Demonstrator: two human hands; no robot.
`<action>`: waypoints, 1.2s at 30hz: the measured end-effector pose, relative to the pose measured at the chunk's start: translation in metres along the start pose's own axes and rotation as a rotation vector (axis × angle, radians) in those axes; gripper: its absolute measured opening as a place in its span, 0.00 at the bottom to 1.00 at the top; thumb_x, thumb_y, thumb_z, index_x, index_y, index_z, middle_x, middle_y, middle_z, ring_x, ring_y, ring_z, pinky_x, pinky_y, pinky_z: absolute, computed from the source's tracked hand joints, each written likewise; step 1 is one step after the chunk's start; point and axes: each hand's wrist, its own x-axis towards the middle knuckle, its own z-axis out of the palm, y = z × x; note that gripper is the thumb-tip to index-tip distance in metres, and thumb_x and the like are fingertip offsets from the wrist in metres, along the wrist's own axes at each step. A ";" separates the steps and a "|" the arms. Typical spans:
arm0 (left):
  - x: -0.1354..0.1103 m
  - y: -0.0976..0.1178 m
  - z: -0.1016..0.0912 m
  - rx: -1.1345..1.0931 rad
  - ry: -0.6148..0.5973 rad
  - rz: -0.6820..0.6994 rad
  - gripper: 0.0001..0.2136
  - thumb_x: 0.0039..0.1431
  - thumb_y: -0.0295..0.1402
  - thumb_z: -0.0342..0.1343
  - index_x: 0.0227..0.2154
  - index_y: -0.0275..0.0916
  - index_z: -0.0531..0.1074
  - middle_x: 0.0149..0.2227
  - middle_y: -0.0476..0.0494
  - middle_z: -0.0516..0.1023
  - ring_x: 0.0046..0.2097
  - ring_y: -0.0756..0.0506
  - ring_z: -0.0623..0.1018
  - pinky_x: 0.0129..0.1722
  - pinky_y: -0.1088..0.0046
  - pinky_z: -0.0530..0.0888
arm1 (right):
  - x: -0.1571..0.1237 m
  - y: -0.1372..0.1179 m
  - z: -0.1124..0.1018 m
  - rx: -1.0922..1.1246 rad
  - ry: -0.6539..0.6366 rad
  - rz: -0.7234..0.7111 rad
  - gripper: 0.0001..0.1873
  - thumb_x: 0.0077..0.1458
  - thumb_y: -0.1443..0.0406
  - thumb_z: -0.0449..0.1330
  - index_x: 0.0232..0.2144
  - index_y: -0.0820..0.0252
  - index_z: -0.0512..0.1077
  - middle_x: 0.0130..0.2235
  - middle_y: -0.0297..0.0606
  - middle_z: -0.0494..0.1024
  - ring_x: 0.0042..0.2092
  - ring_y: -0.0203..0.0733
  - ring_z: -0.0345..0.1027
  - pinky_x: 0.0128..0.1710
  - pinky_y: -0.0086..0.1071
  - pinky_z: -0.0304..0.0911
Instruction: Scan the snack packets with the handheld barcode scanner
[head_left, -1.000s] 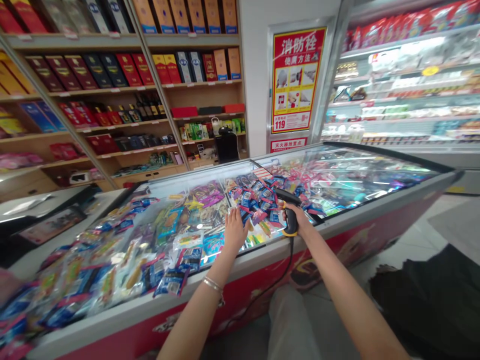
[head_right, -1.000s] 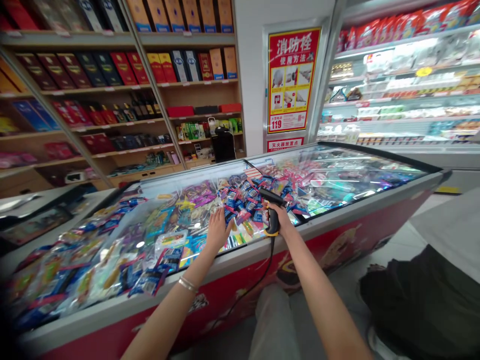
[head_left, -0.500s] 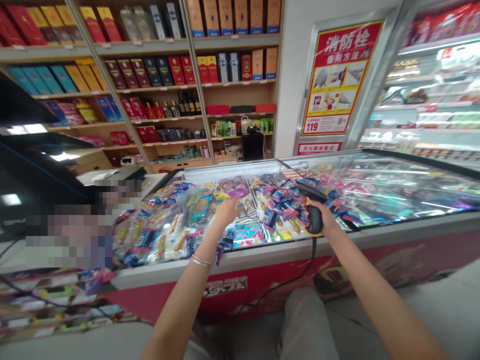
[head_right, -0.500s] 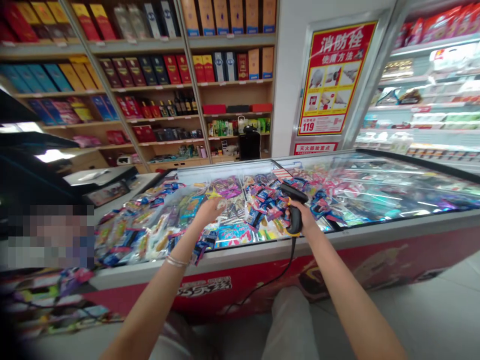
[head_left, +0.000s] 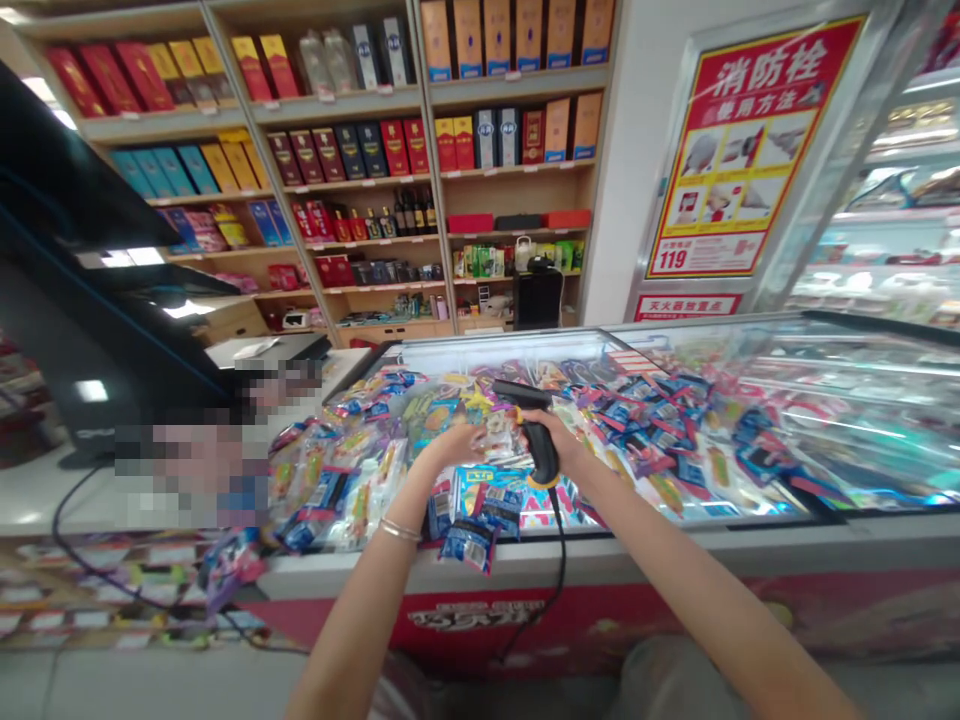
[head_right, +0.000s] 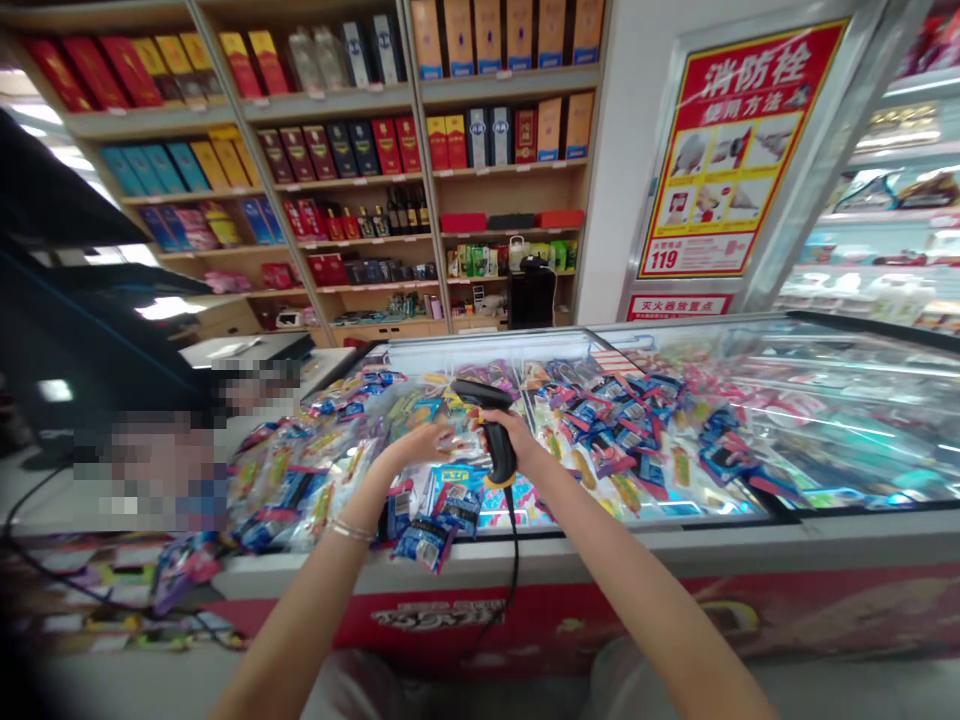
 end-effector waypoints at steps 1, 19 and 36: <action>0.000 -0.006 -0.004 0.000 0.084 -0.041 0.07 0.44 0.31 0.61 0.29 0.38 0.73 0.24 0.48 0.73 0.28 0.48 0.70 0.29 0.75 0.62 | 0.009 0.005 0.006 0.015 -0.029 0.018 0.10 0.43 0.61 0.62 0.27 0.64 0.73 0.21 0.34 0.72 0.19 0.31 0.61 0.17 0.24 0.58; -0.010 -0.040 -0.003 -0.241 0.408 -0.272 0.09 0.49 0.33 0.54 0.27 0.35 0.76 0.30 0.46 0.79 0.30 0.48 0.73 0.33 0.74 0.67 | 0.038 0.036 0.011 -0.013 0.204 0.249 0.11 0.50 0.64 0.55 0.20 0.64 0.71 0.23 0.40 0.76 0.18 0.30 0.61 0.16 0.24 0.59; -0.011 -0.036 -0.004 -0.123 0.342 -0.349 0.06 0.49 0.32 0.54 0.23 0.36 0.73 0.20 0.51 0.67 0.27 0.50 0.68 0.27 0.76 0.59 | 0.037 0.037 0.008 0.132 0.198 0.320 0.09 0.49 0.65 0.55 0.21 0.63 0.69 0.20 0.36 0.72 0.18 0.30 0.61 0.16 0.23 0.58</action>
